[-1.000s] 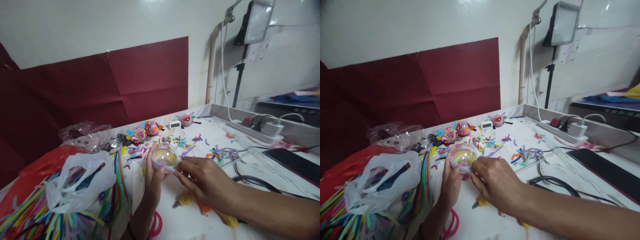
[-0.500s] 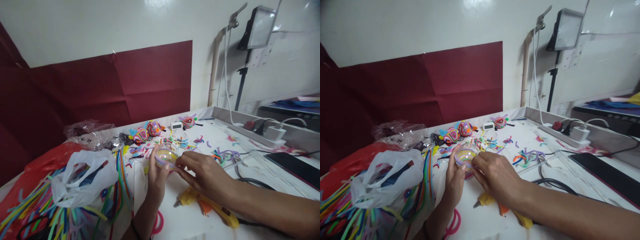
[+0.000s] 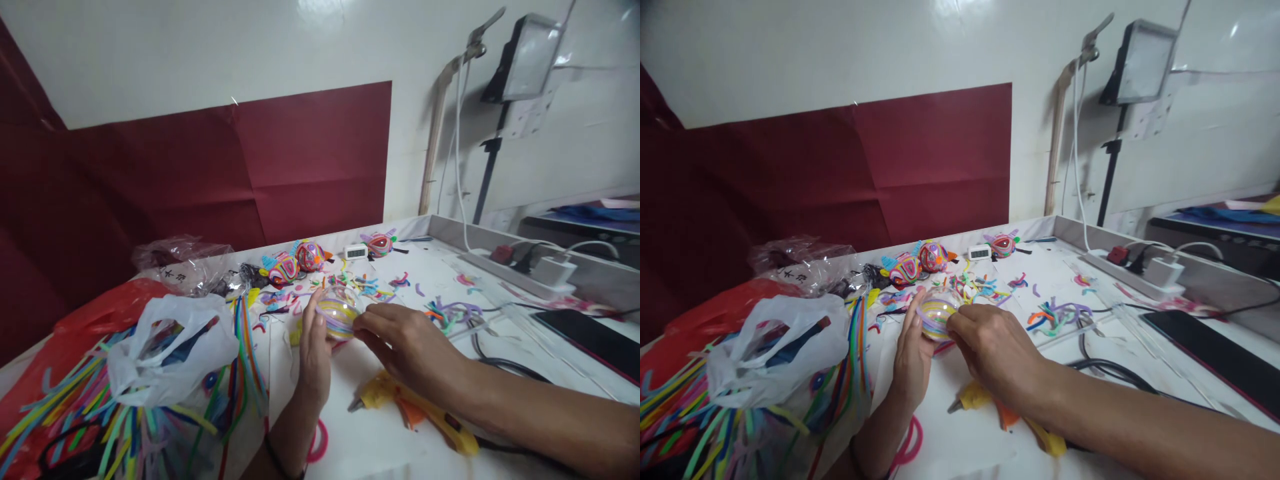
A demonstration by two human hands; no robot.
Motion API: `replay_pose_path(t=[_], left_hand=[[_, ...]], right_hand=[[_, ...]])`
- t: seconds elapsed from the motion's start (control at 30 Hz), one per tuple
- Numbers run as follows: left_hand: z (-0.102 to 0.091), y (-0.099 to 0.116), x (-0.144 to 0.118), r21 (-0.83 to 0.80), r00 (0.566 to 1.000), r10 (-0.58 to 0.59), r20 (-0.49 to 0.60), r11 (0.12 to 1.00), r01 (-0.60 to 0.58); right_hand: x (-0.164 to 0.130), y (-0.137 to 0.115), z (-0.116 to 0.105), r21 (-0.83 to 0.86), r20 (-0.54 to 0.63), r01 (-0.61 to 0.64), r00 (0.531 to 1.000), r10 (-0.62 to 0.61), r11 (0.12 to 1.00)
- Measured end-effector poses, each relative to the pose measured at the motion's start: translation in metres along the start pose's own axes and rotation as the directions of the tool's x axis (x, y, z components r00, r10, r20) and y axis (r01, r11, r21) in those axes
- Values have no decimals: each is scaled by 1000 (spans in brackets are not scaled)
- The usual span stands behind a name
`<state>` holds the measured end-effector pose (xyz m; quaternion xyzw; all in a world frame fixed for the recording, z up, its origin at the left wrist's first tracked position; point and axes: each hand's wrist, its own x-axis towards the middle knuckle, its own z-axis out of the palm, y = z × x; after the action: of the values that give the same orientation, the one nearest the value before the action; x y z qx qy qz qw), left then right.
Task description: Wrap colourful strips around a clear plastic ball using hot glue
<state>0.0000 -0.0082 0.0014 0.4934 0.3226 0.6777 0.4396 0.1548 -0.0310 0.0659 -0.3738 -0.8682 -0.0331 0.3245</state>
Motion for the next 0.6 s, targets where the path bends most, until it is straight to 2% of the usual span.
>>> replay_pose_path(t=[0.17, 0.43, 0.6], left_hand=[[-1, 0, 1, -66, 997, -74, 12, 995, 75], [-2, 0, 2, -25, 997, -68, -20, 997, 68], [-3, 0, 2, -27, 993, -114, -30, 993, 113]], right_hand=[[0, 0, 1, -9, 8, -5, 1000, 5, 1000], [1, 0, -1, 8, 53, -48, 997, 48, 999], [1, 1, -3, 36, 58, -74, 996, 72, 997]])
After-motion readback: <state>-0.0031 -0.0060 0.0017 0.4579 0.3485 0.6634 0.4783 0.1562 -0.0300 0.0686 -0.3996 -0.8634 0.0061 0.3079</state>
